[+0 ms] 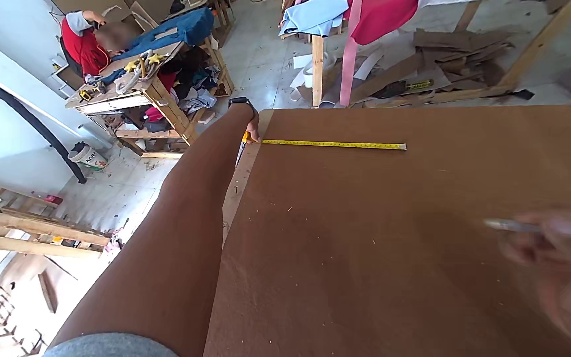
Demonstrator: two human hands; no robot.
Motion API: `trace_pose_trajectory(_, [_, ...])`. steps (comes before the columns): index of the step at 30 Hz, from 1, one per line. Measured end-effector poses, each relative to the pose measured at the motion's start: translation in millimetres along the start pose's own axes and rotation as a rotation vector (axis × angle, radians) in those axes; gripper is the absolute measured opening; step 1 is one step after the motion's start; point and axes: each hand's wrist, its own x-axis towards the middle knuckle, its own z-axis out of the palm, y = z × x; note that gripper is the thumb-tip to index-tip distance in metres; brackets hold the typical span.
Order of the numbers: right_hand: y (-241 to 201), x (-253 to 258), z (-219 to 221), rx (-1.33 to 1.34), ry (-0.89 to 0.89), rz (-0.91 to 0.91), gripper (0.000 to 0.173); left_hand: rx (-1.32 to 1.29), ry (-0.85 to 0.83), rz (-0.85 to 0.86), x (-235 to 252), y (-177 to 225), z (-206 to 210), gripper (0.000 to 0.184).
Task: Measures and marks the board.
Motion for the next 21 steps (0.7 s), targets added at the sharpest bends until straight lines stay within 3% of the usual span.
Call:
trace_pose_trajectory(3, [35, 52, 11, 0.015, 0.043, -0.096, 0.016, 0.118, -0.011, 0.019, 2, 2, 0, 0.055])
trace_pose_trajectory(7, [55, 99, 33, 0.02, 0.105, -0.028, 0.013, -0.127, 0.008, -0.009, 16, -8, 7, 0.039])
trace_pose_trajectory(9, [71, 118, 42, 0.043, 0.164, -0.005, 0.012, -0.181, -0.029, 0.062, 63, -33, 14, 0.046])
trace_pose_trajectory(10, [79, 126, 45, 0.06, 0.196, 0.004, 0.012, -0.237, 0.05, 0.193, 101, -55, 26, 0.048])
trace_pose_trajectory(11, [88, 134, 48, 0.074, 0.222, 0.017, 0.012, -0.301, 0.024, 0.181, 125, -62, 29, 0.051])
trace_pose_trajectory(15, [115, 147, 57, 0.091, 0.275, 0.05, 0.014, -0.288, -0.065, 0.045, 138, -58, 20, 0.053])
trace_pose_trajectory(21, [116, 140, 50, -0.011, 0.208, 0.013, 0.01, -0.379, -0.053, 0.065, 140, -60, 25, 0.045])
